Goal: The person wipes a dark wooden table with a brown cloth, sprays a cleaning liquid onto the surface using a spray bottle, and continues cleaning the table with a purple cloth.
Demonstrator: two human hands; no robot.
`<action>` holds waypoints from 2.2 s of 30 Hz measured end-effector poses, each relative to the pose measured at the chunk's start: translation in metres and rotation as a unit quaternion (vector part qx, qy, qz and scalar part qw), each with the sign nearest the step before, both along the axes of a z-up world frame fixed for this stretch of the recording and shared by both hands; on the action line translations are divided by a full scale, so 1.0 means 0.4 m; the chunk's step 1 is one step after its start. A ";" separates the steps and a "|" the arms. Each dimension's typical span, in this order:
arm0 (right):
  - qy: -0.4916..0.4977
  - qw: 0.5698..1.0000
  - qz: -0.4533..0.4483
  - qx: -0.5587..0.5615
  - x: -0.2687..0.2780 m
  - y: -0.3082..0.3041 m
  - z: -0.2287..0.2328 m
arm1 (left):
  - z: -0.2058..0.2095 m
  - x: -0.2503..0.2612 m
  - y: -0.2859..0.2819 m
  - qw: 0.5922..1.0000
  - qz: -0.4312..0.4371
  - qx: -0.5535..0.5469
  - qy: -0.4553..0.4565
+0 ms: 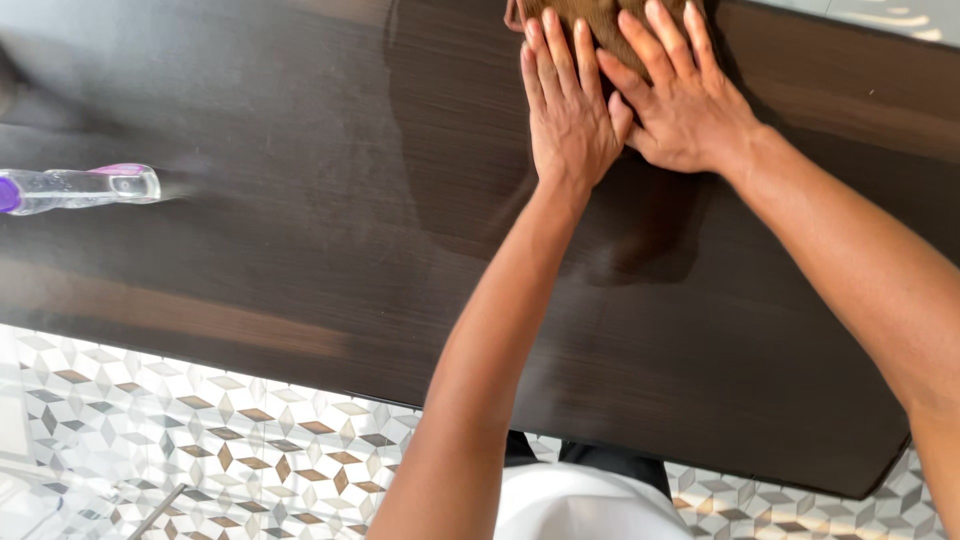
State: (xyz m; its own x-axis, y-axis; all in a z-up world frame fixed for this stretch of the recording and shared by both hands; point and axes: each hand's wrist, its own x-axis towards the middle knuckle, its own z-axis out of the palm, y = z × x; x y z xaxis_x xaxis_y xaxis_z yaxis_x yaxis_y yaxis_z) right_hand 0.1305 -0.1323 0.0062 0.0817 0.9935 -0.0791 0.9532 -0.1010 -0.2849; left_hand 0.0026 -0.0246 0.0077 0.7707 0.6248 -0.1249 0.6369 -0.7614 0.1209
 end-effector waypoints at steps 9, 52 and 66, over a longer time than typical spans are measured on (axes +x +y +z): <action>0.002 0.999 -0.040 0.005 -0.028 -0.114 -0.036 | 0.006 -0.023 -0.066 0.998 -0.066 -0.002 0.024; 0.000 0.975 -0.223 -0.016 -0.558 0.240 0.025 | 0.012 -0.436 0.334 0.972 -0.231 -0.018 -0.043; 0.021 0.958 -0.280 -0.052 -0.225 0.196 -0.014 | -0.024 -0.063 0.285 0.973 -0.226 0.020 0.037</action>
